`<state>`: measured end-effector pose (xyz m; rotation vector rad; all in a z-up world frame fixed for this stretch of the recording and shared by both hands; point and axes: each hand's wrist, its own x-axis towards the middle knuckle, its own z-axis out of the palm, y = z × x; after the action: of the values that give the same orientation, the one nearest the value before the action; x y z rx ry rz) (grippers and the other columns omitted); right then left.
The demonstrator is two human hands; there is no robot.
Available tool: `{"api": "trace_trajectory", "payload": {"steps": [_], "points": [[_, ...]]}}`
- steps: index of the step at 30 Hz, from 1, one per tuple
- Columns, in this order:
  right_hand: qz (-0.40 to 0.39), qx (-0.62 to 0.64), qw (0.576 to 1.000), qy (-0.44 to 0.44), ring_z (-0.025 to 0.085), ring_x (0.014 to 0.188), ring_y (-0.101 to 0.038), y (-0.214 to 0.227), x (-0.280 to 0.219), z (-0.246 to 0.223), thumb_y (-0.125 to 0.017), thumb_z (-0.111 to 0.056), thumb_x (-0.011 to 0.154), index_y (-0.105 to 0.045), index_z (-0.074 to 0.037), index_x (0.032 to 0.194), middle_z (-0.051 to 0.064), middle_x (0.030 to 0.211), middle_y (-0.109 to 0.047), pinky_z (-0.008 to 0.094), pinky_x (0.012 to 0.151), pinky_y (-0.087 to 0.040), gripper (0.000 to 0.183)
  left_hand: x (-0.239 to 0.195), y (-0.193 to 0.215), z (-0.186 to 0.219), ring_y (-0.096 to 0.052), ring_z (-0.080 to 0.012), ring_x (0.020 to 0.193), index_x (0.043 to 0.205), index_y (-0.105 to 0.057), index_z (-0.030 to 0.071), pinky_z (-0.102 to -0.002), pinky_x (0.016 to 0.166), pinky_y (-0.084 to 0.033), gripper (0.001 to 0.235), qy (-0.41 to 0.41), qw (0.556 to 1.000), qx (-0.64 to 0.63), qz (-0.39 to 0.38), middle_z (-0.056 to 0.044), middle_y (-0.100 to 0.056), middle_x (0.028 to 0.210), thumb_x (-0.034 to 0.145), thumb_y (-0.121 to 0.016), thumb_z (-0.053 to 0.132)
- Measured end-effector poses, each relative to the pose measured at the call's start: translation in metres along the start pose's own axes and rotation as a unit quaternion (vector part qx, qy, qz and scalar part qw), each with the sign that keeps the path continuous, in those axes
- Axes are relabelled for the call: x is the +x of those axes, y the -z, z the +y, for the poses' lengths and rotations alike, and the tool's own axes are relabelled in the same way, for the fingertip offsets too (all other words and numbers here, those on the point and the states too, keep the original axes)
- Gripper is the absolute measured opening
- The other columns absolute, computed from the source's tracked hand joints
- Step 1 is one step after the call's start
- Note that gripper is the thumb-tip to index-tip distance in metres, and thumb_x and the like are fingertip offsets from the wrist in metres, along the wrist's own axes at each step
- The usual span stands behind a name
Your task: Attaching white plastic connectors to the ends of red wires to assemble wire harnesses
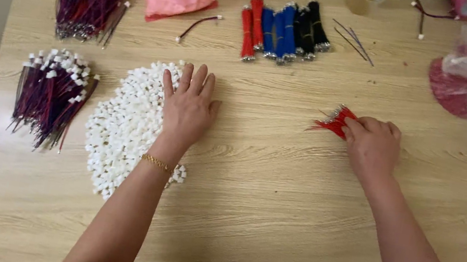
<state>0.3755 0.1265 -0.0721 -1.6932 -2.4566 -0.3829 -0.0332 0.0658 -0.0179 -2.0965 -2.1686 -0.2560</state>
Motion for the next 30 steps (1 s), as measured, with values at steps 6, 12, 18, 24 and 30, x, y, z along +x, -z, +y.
{"api": "trace_trajectory", "payload": {"steps": [6, 12, 18, 24, 30], "points": [[-0.014, -0.039, 0.999, 0.012, 0.026, 0.109, -0.065, 0.02, -0.004, -0.005, -0.059, -0.04, 0.093, -0.068, -0.033, 0.117, 0.001, 0.108, -0.068, 0.048, 0.104, -0.04, 0.027, -0.001, -0.005, -0.002, -0.029, -0.026, 0.143, 0.139, -0.049, 0.019, -0.065, 0.114, -0.007, 0.06, 0.038, 0.993, 0.019, -0.106, -0.002, -0.043, 0.147, 0.091, -0.044, 0.056], [-0.034, -0.028, 0.999, 0.006, 0.024, 0.112, -0.062, 0.035, 0.0, -0.03, -0.064, -0.043, 0.088, -0.068, -0.029, 0.113, 0.001, 0.108, -0.067, 0.048, 0.108, -0.035, 0.03, -0.037, 0.014, 0.004, -0.032, -0.03, 0.141, 0.132, -0.057, 0.017, -0.067, 0.112, -0.014, 0.053, 0.046, 0.998, 0.035, -0.03, -0.005, -0.047, 0.144, 0.086, -0.055, 0.045], [-0.107, -0.002, 0.994, -0.029, 0.024, 0.115, -0.057, 0.055, -0.01, -0.045, -0.063, -0.043, 0.087, -0.07, -0.025, 0.109, 0.002, 0.108, -0.067, 0.049, 0.105, -0.033, 0.029, -0.094, 0.037, 0.039, -0.042, -0.0347, 0.133, 0.124, -0.061, 0.02, -0.068, 0.107, -0.02, 0.046, 0.003, 0.991, -0.064, 0.117, -0.009, -0.055, 0.133, 0.08, -0.067, 0.034], [-0.088, 0.033, 0.995, -0.046, 0.028, 0.113, -0.055, 0.053, -0.025, -0.036, -0.067, -0.032, 0.086, -0.066, -0.023, 0.12, 0.006, 0.109, -0.062, 0.05, 0.101, -0.035, 0.035, -0.14, 0.039, 0.068, -0.046, -0.0278, 0.128, 0.117, -0.063, 0.022, -0.061, 0.11, -0.019, 0.035, -0.071, 0.976, -0.171, 0.114, -0.005, -0.058, 0.124, 0.082, -0.063, 0.027], [-0.034, 0.046, 0.998, -0.038, 0.028, 0.106, -0.056, 0.039, -0.037, -0.033, -0.063, -0.025, 0.083, -0.068, -0.025, 0.111, 0.005, 0.103, -0.061, 0.051, 0.095, -0.039, 0.029, -0.129, 0.008, 0.108, -0.056, -0.0187, 0.113, 0.114, -0.063, 0.022, -0.055, 0.107, -0.028, 0.034, -0.179, 0.954, -0.212, 0.109, 0.001, -0.062, 0.114, 0.082, -0.067, 0.03]]}}
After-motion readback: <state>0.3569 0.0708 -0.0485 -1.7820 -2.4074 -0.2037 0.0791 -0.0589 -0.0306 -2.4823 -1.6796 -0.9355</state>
